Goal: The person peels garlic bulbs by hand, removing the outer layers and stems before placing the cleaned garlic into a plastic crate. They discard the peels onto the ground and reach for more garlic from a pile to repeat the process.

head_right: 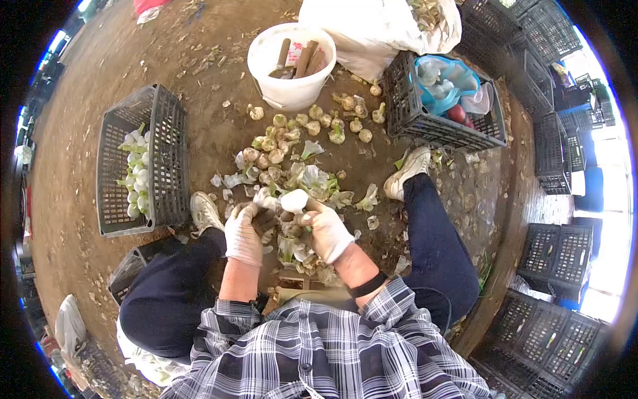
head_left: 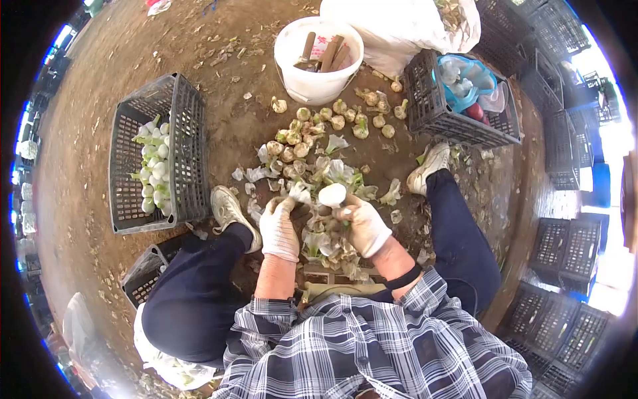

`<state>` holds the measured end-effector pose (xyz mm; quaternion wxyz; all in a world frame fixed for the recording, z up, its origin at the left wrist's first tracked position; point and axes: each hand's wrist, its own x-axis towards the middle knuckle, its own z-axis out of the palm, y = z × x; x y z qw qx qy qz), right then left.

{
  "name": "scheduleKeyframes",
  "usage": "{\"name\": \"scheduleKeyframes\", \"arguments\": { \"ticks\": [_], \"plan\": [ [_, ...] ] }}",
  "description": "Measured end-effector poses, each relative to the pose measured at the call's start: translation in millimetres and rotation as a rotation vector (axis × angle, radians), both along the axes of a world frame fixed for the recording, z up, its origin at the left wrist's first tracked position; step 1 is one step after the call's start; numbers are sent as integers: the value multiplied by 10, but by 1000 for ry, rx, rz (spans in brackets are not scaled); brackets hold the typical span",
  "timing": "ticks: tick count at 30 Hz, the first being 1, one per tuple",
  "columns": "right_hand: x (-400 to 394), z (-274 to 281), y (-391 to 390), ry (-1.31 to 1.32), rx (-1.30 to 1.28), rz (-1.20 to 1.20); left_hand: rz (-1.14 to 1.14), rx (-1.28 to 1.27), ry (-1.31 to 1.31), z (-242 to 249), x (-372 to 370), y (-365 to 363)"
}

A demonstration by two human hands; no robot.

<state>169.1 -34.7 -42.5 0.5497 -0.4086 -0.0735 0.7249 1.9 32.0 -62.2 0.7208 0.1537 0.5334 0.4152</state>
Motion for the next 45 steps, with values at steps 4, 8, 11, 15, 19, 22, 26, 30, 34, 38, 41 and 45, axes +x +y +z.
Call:
{"name": "scheduleKeyframes", "arguments": {
  "ticks": [4, 8, 11, 15, 19, 22, 26, 30, 34, 38, 41, 45],
  "plan": [
    [-468, 654, 671, -63, 282, 242, 100, -189, -592, -1288, -391, -79],
    [-711, 61, 1232, -667, 453, 335, 134, -95, -237, -1102, -261, 108],
    [-338, -559, 1739, -1577, 78, 694, 14, -187, 152, -470, -129, 205],
    [-94, -1428, 2121, -1828, 62, 940, -63, -243, 125, -615, -145, 211],
    [2, -1651, 2112, -2031, 230, 895, -60, -254, 116, -736, -148, 266],
    [76, -1505, 1845, -1933, 176, 805, -40, -215, 141, -748, -148, 264],
    [-79, -953, 1077, -1708, 350, 444, -46, -65, 77, -623, 95, 192],
    [-198, -277, 492, -1355, 471, 68, -176, 105, -137, -337, 113, 111],
    [41, 267, 278, -640, 99, -22, -263, 323, -32, 26, 209, -40],
    [49, 495, 152, -584, 62, 46, -513, 920, 759, 255, 244, -195],
    [53, 572, 34, -506, 64, 43, -539, 1011, 898, 529, 242, -253],
    [136, 650, -107, -444, 68, 96, -586, 998, 840, 642, 212, -316]
  ]
}}
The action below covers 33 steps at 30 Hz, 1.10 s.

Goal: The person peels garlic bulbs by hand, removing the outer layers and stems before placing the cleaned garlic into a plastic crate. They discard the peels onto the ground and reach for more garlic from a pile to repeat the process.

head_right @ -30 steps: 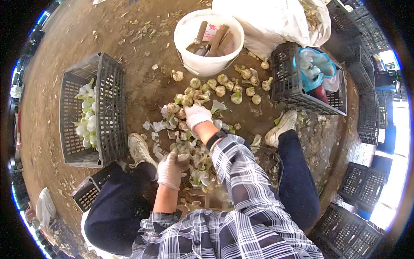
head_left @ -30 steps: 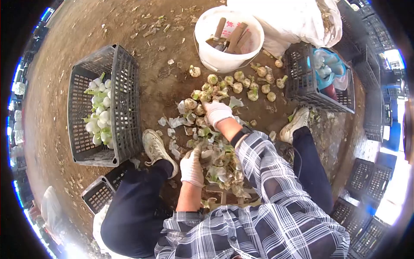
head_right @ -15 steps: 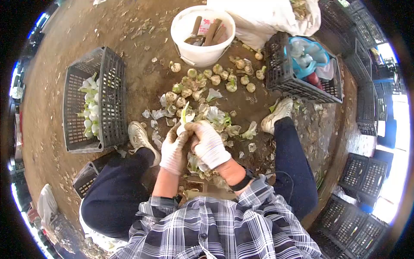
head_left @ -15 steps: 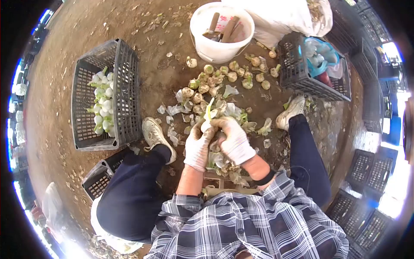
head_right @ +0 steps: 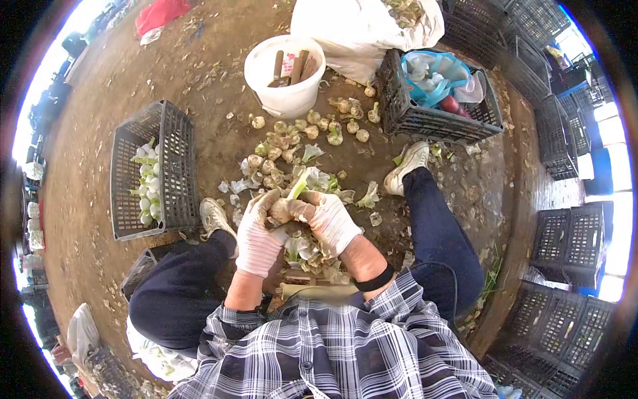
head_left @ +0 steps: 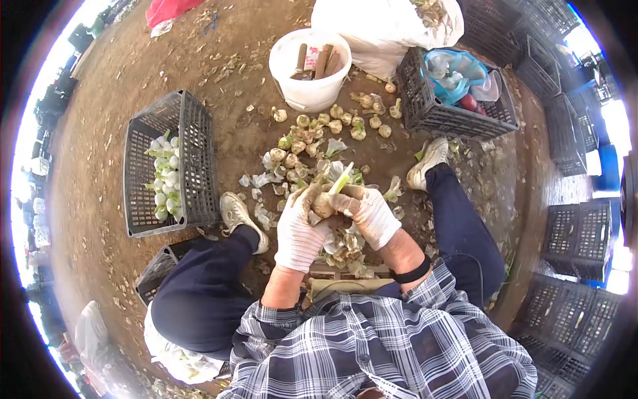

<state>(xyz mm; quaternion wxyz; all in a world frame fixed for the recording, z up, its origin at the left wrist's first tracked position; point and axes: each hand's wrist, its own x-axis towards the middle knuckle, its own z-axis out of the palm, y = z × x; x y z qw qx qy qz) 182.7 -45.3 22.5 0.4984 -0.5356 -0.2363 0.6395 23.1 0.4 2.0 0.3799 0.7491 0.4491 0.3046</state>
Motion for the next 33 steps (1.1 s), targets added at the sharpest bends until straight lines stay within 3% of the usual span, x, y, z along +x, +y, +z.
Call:
{"name": "scheduleKeyframes", "arguments": {
  "ticks": [3, 6, 9, 12, 13, 16, 17, 20, 21, 24, 25, 28, 29, 32, 33],
  "plan": [
    [72, -18, -49, -51, 65, 54, -49, -2, -52, 119, -35, -10],
    [104, 48, -62, -173, 164, 92, -23, -267, -277, 96, -24, -62],
    [110, 56, -75, -208, 129, 85, 70, -798, -759, 144, -12, -144],
    [-56, 64, -64, -127, 53, -35, -295, -1283, -1129, -23, -119, -32],
    [-40, 89, -64, -114, 23, -21, -116, -1259, -1066, -26, -69, -74],
    [-54, -59, -83, 23, 102, -192, 180, -881, -632, -15, -38, -88],
    [-34, -76, -89, -90, 66, -165, 118, -878, -677, 32, -59, -107],
    [-39, -161, -137, -287, 180, -109, -55, -529, -502, -238, -1, -128],
    [-13, -185, -180, -429, 261, -80, 5, -790, -631, -116, 2, -129],
    [31, 138, -86, -80, -40, -182, -82, -840, -739, 48, -25, -133],
    [42, 4, -48, -109, 35, -216, -117, -790, -708, 75, -14, -134],
    [96, -478, 27, -747, -64, -99, -174, -869, -758, 131, -6, -137],
    [216, -601, 72, -1031, -161, 265, -198, -838, -755, 89, -11, -119],
    [200, -945, -189, -1413, 12, 397, -290, -799, -725, -137, -103, -71],
    [259, -966, -203, -1259, 123, 351, -257, -742, -689, -139, -82, -79]
  ]
}}
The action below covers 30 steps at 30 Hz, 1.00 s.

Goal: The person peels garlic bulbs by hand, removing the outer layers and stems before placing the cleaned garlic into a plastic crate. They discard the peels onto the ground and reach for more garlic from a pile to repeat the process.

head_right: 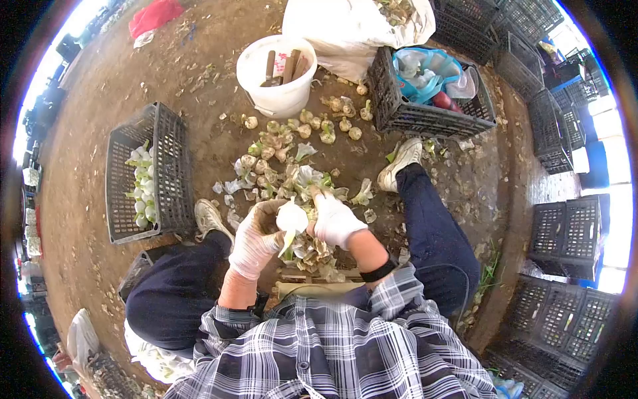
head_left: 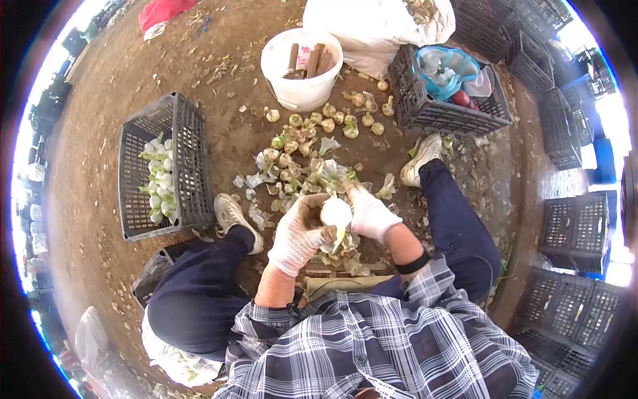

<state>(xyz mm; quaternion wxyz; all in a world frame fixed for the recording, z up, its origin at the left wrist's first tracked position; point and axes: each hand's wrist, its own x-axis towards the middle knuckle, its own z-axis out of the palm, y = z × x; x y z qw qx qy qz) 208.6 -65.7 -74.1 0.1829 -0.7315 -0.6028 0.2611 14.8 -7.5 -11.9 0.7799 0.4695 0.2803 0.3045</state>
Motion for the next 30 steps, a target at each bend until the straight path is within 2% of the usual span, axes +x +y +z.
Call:
{"name": "scheduleKeyframes", "arguments": {
  "ticks": [3, 6, 9, 10, 11, 12, 13, 14, 17, 21, 24, 27, 28, 30],
  "plan": [
    [39, 723, -15, 1494, -160, -175, 90, 184, 179, 55, 60, 7],
    [34, 917, -109, 1716, -140, -168, 97, 459, 382, 220, 81, 70],
    [-37, 892, -93, 1627, -25, -85, 103, 777, 586, 311, 74, 83],
    [-57, 917, -80, 1376, -17, -114, 134, 815, 552, 290, 78, 75],
    [-79, 963, -61, 1123, -6, -140, 104, 653, 516, 259, 54, 79],
    [-111, 1030, -38, 1109, -43, -213, 74, 492, 478, 243, 14, 101],
    [-110, 1008, -44, 1055, -28, -184, 44, 332, 439, 246, -15, 119],
    [-104, 966, -56, 1002, -12, -154, 56, 287, 401, 271, -39, 126],
    [-134, 889, -72, 851, 21, -65, -21, 578, 607, 129, -35, 137],
    [-170, 876, -43, 690, 97, 5, 36, 950, 789, 178, 9, 125],
    [-92, 1034, -7, 813, -183, -56, 87, 885, 718, 54, 12, 127],
    [-111, 726, 58, 1205, -27, -36, 156, 275, 621, -6, 38, 141],
    [-155, 613, 51, 1388, -42, -121, 146, 367, 643, -81, 18, 154],
    [-225, 531, 56, 1496, -95, -272, 175, 335, 639, -159, 39, 134]
  ]
}}
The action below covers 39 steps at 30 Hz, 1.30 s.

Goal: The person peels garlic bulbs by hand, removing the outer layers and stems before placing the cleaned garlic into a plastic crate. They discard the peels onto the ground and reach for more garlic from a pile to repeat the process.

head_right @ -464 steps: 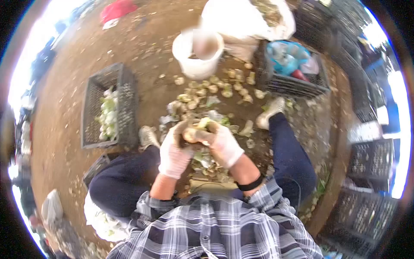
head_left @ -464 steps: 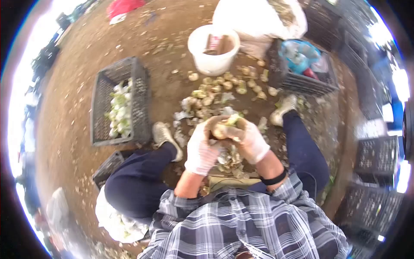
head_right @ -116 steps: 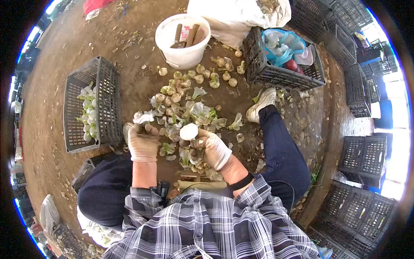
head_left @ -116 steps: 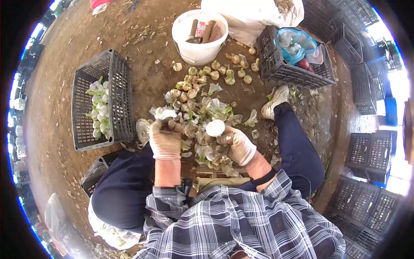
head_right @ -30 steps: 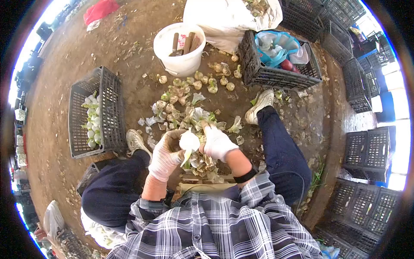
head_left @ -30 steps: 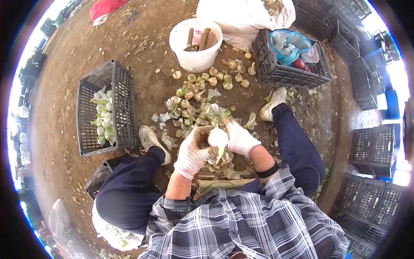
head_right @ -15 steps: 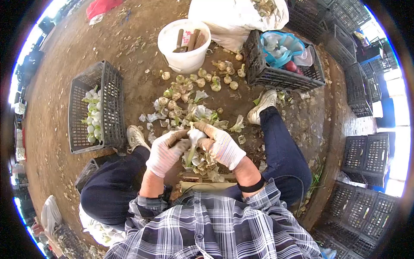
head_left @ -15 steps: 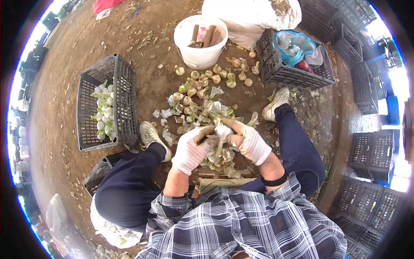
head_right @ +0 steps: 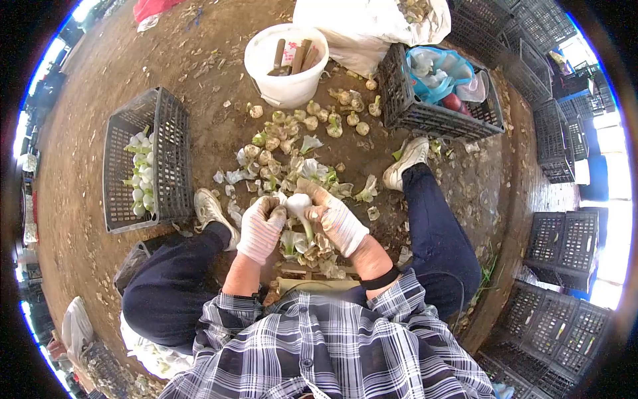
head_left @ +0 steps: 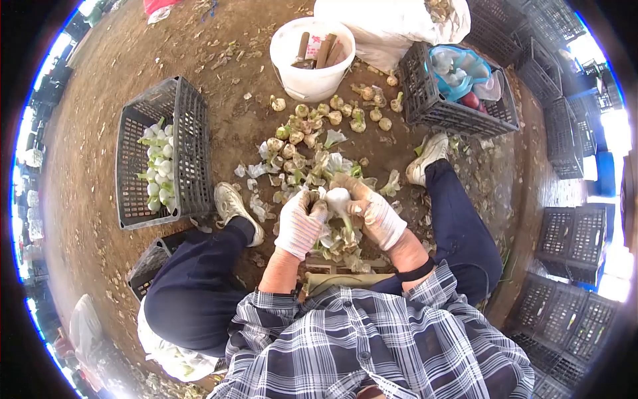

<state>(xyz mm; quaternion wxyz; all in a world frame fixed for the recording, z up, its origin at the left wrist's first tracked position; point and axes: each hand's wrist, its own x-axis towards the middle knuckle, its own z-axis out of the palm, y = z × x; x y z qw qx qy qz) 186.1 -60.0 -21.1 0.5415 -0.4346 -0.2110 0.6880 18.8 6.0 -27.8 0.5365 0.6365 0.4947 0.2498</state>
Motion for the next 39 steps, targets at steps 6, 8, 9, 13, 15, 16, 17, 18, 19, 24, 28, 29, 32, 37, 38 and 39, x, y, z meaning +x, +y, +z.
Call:
{"name": "scheduleKeyframes", "arguments": {
  "ticks": [6, 8, 9, 13, 15, 16, 17, 18, 19, 24, 28, 29, 32, 37, 38, 39],
  "plan": [
    [-138, -140, 50, -509, -198, 65, 88, 187, 73, -282, -24, 45],
    [-73, -24, -8, 110, -133, 67, 423, -54, -61, -621, -248, 293],
    [-57, 18, -36, 418, -100, 65, 632, -250, -178, -606, -349, 427],
    [-59, -78, 12, 708, -100, 44, 1000, -468, -403, -296, -455, 559],
    [-101, -159, 118, 720, -193, -20, 889, -555, -426, -525, -504, 522],
    [-136, -284, 208, 727, -219, -36, 961, -543, -359, -587, -420, 490],
    [-184, -391, 284, 733, -247, -54, 963, -582, -379, -668, -388, 472],
    [-320, -252, 452, 651, -229, -58, 898, -564, -406, -787, -383, 412],
    [-542, -120, 646, 524, -213, -81, 835, -544, -431, -977, -381, 381],
    [-1142, -78, 1331, -103, 234, 219, 806, -704, -1181, -1967, -560, 428],
    [-717, -1003, 1792, -1129, 13, 398, 897, -658, -352, -890, -367, 574],
    [-629, -1158, 1850, -1397, -26, 529, 898, -678, -361, -919, -388, 589],
    [-628, -1595, 2053, -1486, -131, 793, 951, -756, -376, -1093, -457, 623],
    [-699, -2038, 2078, -1513, -209, 714, 977, -815, -384, -1091, -466, 721],
    [-656, -2055, 2034, -1502, -202, 688, 974, -796, -361, -1125, -471, 710],
    [-599, -2040, 1984, -1493, -195, 663, 963, -804, -374, -1117, -462, 701]
  ]
}}
